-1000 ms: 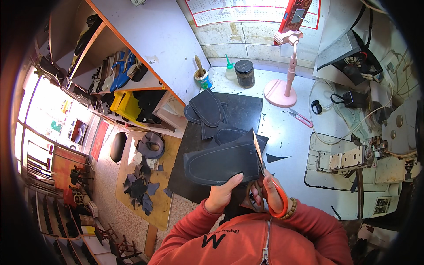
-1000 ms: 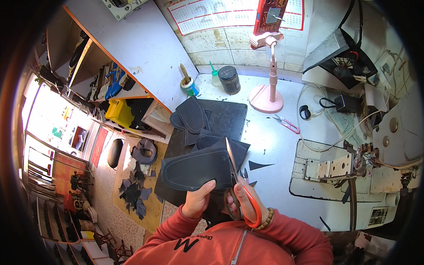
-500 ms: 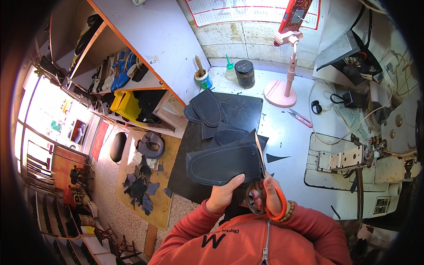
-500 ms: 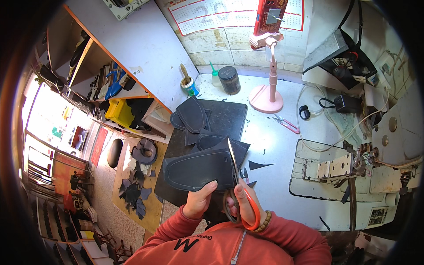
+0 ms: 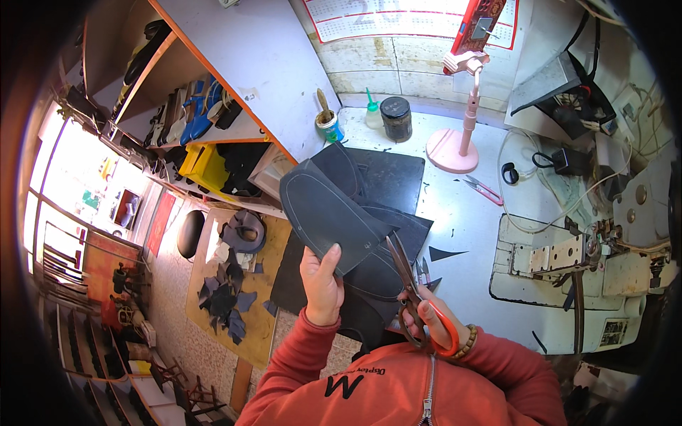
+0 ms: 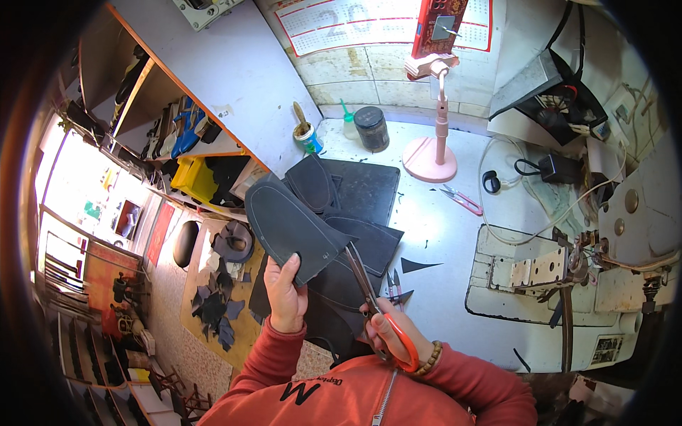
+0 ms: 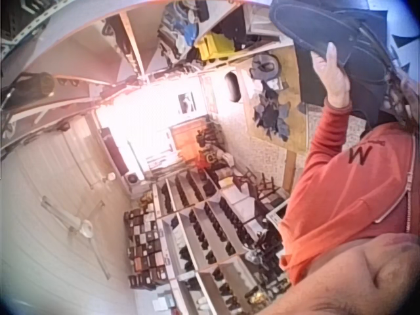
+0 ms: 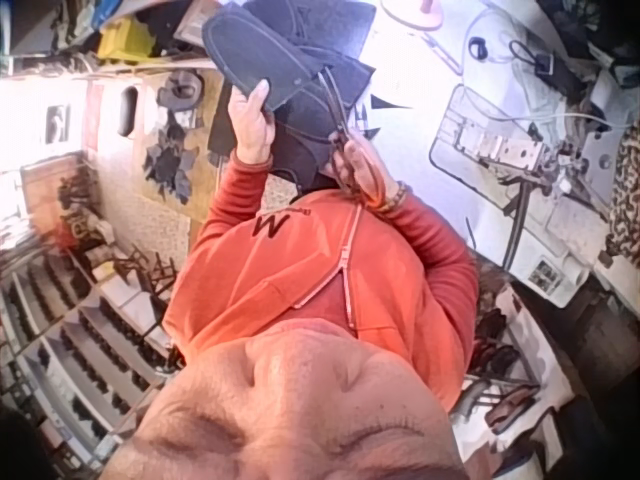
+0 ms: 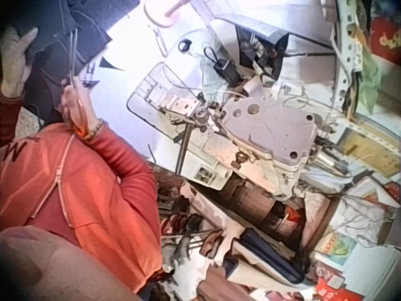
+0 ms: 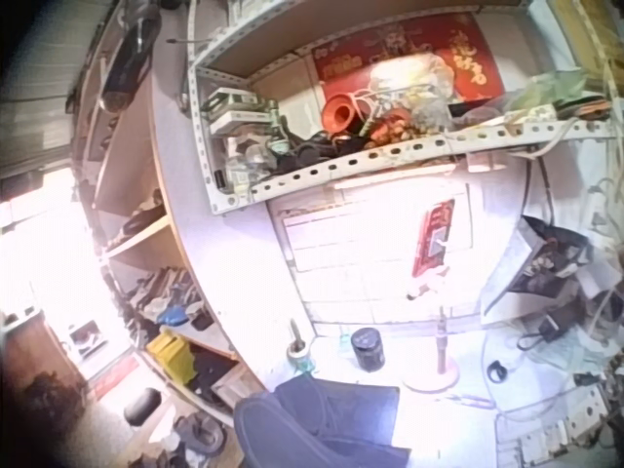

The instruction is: The person uses orange-handled scissors to cut a black leather piece along a white outline on a workbench. They rotate the leather and trim the edges, then set the cut piece aside and clear away small offcuts.

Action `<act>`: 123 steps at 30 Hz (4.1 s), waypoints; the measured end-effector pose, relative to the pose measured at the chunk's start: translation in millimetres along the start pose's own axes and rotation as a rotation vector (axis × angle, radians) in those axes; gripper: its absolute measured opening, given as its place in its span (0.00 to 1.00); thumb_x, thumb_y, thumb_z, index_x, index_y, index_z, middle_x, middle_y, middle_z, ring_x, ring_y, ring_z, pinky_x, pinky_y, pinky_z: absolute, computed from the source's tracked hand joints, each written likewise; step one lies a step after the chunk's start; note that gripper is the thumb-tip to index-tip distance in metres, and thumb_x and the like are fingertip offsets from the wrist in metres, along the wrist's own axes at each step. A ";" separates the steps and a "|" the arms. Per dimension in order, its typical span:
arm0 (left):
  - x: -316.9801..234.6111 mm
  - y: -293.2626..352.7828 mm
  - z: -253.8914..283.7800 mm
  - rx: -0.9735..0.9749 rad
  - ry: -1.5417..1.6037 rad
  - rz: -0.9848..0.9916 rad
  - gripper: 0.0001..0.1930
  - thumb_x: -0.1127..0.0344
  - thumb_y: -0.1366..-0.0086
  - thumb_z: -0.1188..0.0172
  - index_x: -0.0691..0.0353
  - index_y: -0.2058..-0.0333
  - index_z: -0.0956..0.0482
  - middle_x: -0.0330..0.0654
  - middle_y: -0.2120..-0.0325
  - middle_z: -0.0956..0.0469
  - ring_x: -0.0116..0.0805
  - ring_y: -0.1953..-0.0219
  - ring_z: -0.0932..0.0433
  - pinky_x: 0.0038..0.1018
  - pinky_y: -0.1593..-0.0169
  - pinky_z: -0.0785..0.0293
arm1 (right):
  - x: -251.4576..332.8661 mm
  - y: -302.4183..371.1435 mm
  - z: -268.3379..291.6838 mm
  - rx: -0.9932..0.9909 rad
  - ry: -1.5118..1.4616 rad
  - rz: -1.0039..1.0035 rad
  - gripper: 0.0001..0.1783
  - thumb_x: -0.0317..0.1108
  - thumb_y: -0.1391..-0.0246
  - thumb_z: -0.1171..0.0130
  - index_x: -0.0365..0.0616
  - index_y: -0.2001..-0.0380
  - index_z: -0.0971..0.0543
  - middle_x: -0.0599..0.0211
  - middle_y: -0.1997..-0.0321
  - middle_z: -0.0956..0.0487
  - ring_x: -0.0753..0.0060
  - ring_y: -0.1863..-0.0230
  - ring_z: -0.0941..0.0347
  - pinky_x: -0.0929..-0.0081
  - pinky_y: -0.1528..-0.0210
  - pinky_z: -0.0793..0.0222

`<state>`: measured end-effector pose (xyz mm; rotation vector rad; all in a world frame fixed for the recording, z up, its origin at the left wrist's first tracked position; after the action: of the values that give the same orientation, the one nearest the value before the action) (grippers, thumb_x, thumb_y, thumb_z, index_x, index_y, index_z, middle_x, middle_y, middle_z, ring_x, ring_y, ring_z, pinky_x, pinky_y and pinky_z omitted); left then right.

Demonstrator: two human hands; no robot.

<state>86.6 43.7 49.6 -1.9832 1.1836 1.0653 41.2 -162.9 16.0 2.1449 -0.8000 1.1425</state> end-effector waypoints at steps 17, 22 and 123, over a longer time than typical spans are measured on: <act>-2.5 7.3 -7.5 0.074 0.027 0.128 0.14 0.74 0.36 0.46 0.66 0.52 0.32 0.45 0.63 0.22 0.31 0.69 0.20 0.24 0.69 0.22 | 5.7 -10.0 4.7 0.032 0.241 -0.038 0.48 0.74 0.50 0.50 0.39 0.45 0.39 0.71 0.67 0.31 0.83 0.70 0.35 0.84 0.67 0.35; -1.8 8.1 -6.4 0.068 0.035 0.144 0.14 0.75 0.37 0.46 0.67 0.52 0.31 0.45 0.62 0.21 0.31 0.68 0.20 0.24 0.69 0.21 | 6.0 -10.5 3.3 0.015 0.207 -0.026 0.47 0.73 0.50 0.51 0.39 0.47 0.38 0.71 0.70 0.31 0.84 0.72 0.36 0.84 0.71 0.37; -6.1 43.8 17.0 0.681 -0.303 0.662 0.18 0.73 0.37 0.44 0.70 0.48 0.28 0.39 0.55 0.22 0.25 0.54 0.25 0.25 0.48 0.30 | 31.9 -2.2 25.2 -0.055 0.402 0.071 0.44 0.74 0.47 0.56 0.37 0.55 0.30 0.75 0.84 0.34 0.84 0.82 0.39 0.82 0.77 0.42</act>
<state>39.8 41.0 42.6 -0.8922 1.7764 1.0140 70.2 -187.1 31.1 1.7689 -0.7142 1.5065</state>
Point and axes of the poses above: each hand's wrist, its own y-axis away from the middle knuckle, its own z-axis out of the back of the hand, x = y × z, the point moved 6 cm from there along -y, towards the middle knuckle
